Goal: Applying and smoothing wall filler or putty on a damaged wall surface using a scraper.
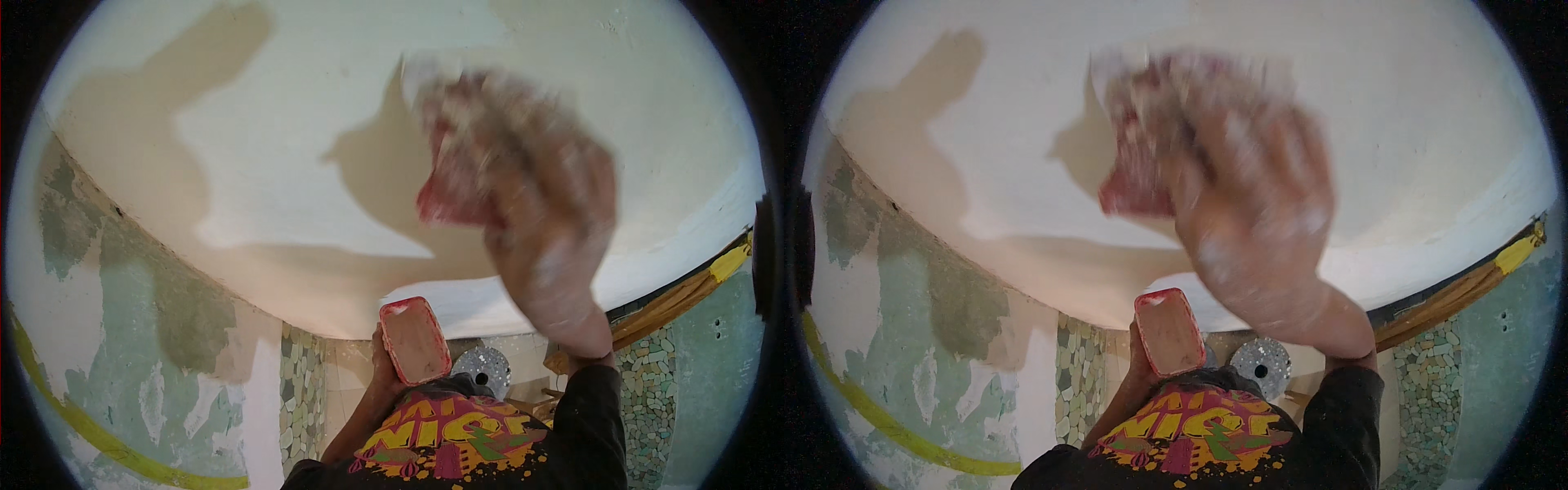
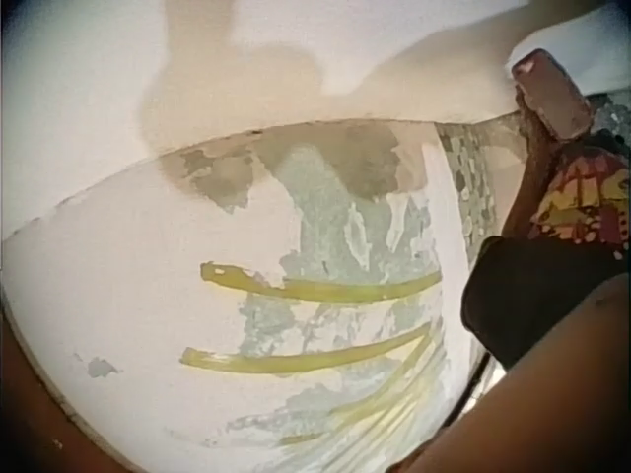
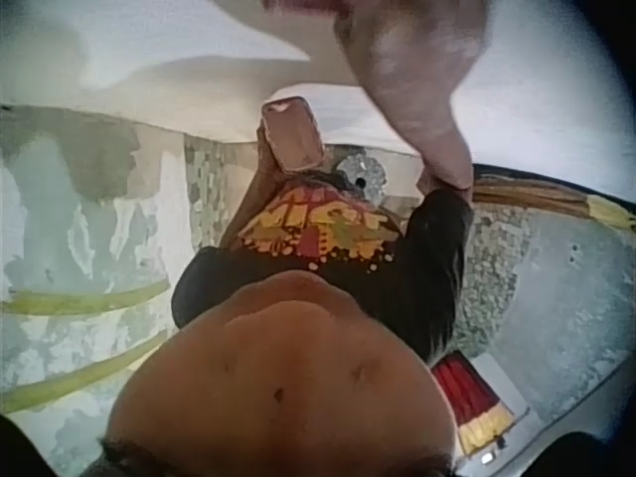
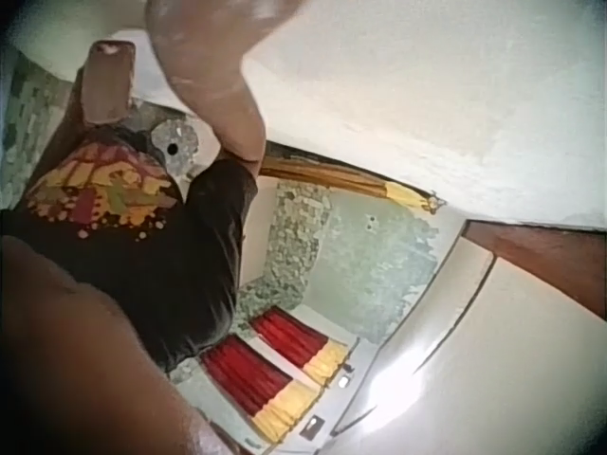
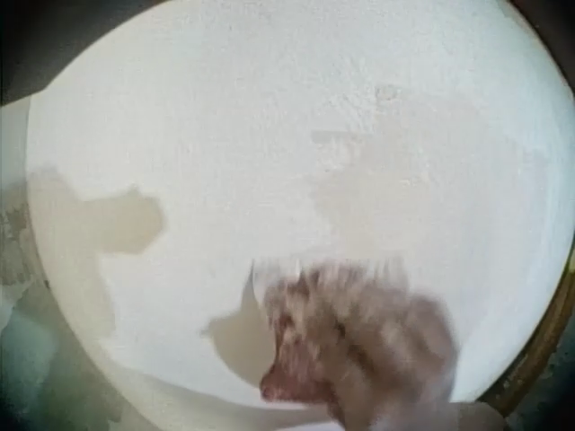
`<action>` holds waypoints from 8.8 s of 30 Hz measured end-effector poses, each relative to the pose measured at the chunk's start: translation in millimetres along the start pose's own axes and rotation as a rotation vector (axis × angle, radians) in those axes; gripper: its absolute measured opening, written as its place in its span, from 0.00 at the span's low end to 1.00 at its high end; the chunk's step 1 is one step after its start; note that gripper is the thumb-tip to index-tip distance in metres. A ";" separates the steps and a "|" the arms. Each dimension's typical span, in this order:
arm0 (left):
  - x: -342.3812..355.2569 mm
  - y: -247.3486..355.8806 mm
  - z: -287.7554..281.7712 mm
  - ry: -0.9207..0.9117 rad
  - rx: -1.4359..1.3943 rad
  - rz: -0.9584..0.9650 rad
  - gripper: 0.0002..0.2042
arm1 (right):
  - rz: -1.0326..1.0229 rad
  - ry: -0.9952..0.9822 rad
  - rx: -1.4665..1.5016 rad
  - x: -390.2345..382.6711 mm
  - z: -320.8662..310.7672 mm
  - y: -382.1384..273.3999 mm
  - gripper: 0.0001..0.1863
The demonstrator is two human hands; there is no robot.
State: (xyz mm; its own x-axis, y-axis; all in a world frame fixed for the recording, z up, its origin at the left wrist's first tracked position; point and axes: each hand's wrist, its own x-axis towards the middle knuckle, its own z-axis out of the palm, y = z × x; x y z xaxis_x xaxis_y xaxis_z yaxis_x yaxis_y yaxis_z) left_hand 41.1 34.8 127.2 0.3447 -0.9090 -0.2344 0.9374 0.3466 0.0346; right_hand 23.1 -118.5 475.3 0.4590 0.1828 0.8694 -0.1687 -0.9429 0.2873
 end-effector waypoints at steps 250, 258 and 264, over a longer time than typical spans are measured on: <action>54.8 -4.8 330.2 -0.174 2.788 1.581 0.34 | 1.553 -0.473 1.932 -339.2 -20.0 51.4 0.46; 69.9 50.6 349.9 -0.112 3.047 1.764 0.37 | 1.722 -0.369 2.022 -339.6 -17.0 42.3 0.45; 53.6 82.2 373.3 0.125 2.957 1.986 0.39 | 1.742 -0.408 1.984 -365.9 -11.4 48.7 0.43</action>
State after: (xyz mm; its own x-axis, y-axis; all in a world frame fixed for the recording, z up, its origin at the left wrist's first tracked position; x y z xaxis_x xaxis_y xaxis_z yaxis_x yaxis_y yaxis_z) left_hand 155.2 -71.9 480.2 0.0219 -0.6351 0.7721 -0.7699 -0.5034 -0.3923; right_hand -163.0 -228.1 175.7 0.9153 -0.3229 -0.2406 0.0382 0.6645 -0.7463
